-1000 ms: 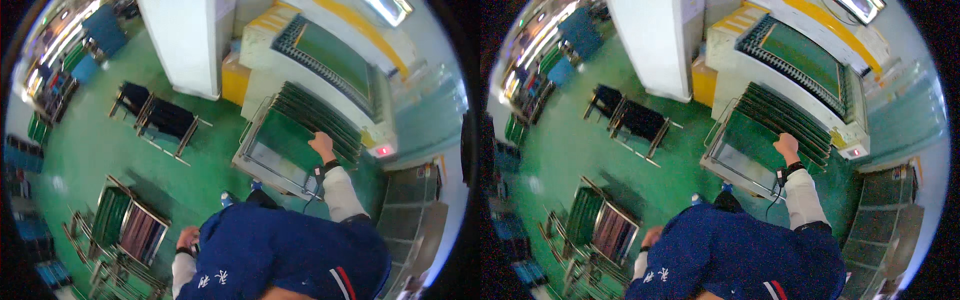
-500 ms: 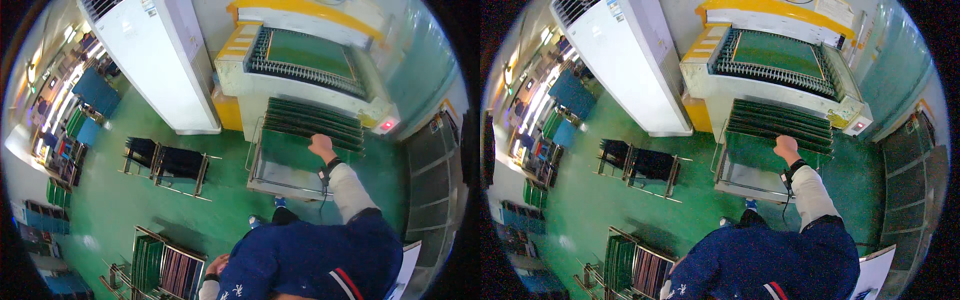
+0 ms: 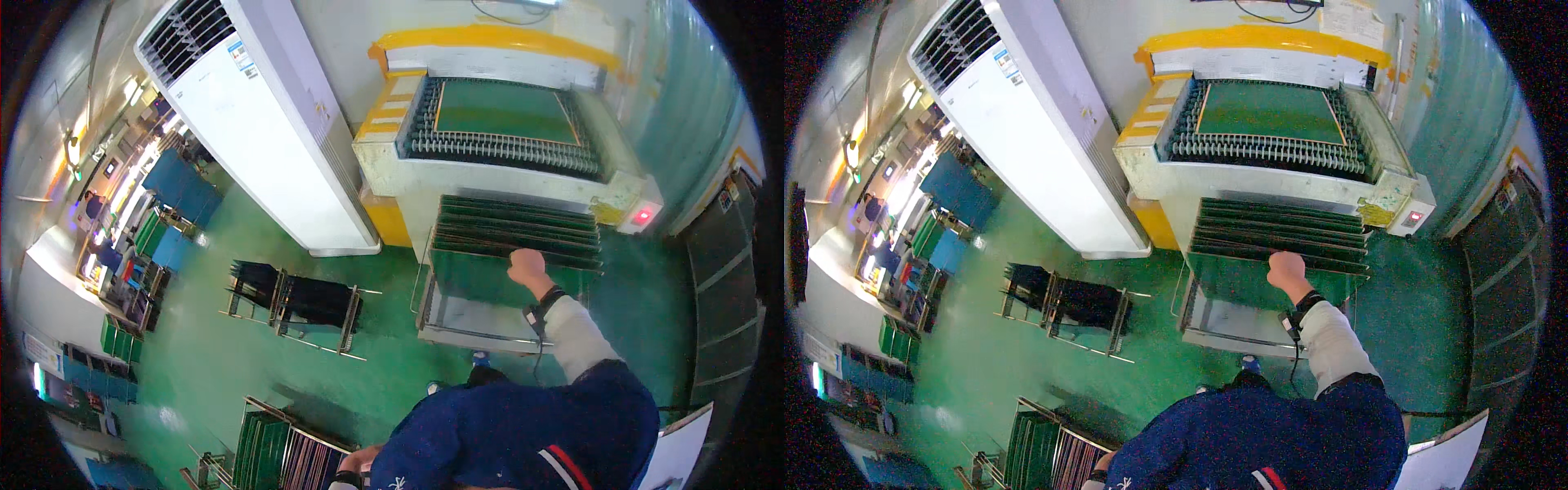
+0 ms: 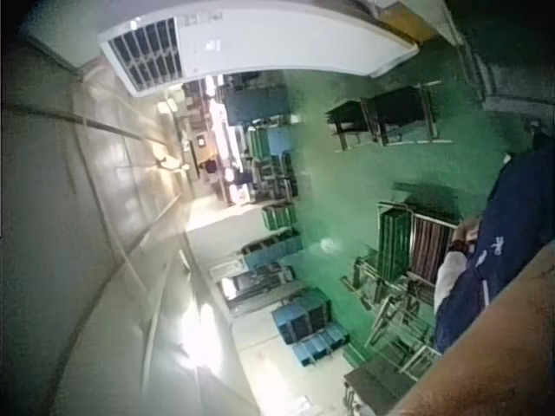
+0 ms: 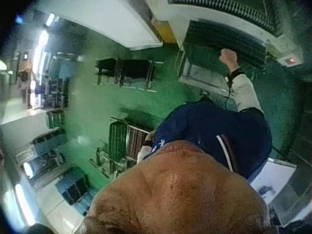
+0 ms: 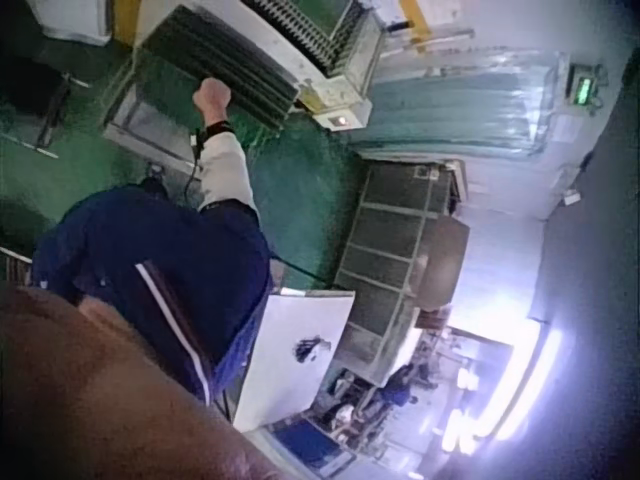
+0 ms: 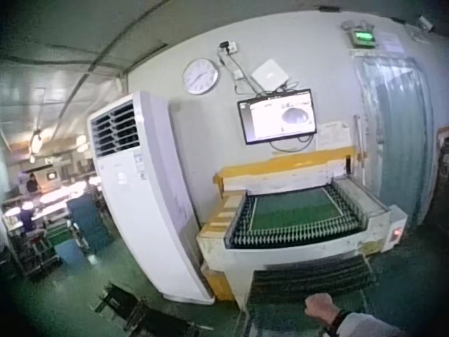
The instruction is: Insert sheets of material into a processing machine and then organize them on a rack.
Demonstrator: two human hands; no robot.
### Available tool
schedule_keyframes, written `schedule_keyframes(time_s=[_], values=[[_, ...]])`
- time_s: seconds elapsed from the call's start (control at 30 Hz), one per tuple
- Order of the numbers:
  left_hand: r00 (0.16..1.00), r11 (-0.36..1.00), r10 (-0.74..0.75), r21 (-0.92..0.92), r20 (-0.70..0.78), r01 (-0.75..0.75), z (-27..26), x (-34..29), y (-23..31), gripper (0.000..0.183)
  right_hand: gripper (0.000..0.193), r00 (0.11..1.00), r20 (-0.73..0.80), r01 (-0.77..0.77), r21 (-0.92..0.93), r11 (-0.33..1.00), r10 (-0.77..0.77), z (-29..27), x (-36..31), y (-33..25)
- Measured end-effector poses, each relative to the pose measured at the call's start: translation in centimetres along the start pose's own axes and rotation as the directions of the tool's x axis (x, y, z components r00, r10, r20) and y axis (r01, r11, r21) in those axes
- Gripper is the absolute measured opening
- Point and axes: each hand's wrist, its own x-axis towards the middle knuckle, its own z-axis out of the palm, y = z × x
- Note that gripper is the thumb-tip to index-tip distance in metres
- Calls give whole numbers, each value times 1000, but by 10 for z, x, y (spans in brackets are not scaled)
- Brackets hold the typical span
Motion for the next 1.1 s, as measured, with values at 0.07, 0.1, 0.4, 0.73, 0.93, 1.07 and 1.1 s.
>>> schedule_keyframes(time_s=[0.07, 0.1, 0.4, 0.73, 0.93, 1.07, 1.1], values=[[1000, 999, -3, 54, 15, 2, 6, -4, 10, 32, 20, 1000, 24, -4, -1, 1000, 4, -1, 1, 1], [1000, 997, -5, 81, 23, 3, 7, 2, 20, 32, 20, 999, 53, -6, -8, 1000, 6, -2, 0, 3], [996, 953, -50, 302, 80, 24, 26, 3, 79, 33, 22, 989, -26, 149, 131, 980, -147, -4, -15, 9], [983, 883, -105, 470, 148, 23, 30, 0, 147, 34, 22, 975, -40, 223, 208, 952, -219, -6, -16, 14], [974, 850, -152, 526, 171, 40, 35, -8, 187, 35, 23, 978, 10, 204, 165, 965, -209, -10, -15, 11], [963, 838, -188, 543, 193, 55, 29, -18, 219, 35, 24, 977, -17, 213, 180, 960, -214, -10, -15, 12], [960, 836, -198, 546, 200, 59, 34, -22, 217, 36, 24, 980, -7, 198, 169, 966, -200, -14, -15, 11]])
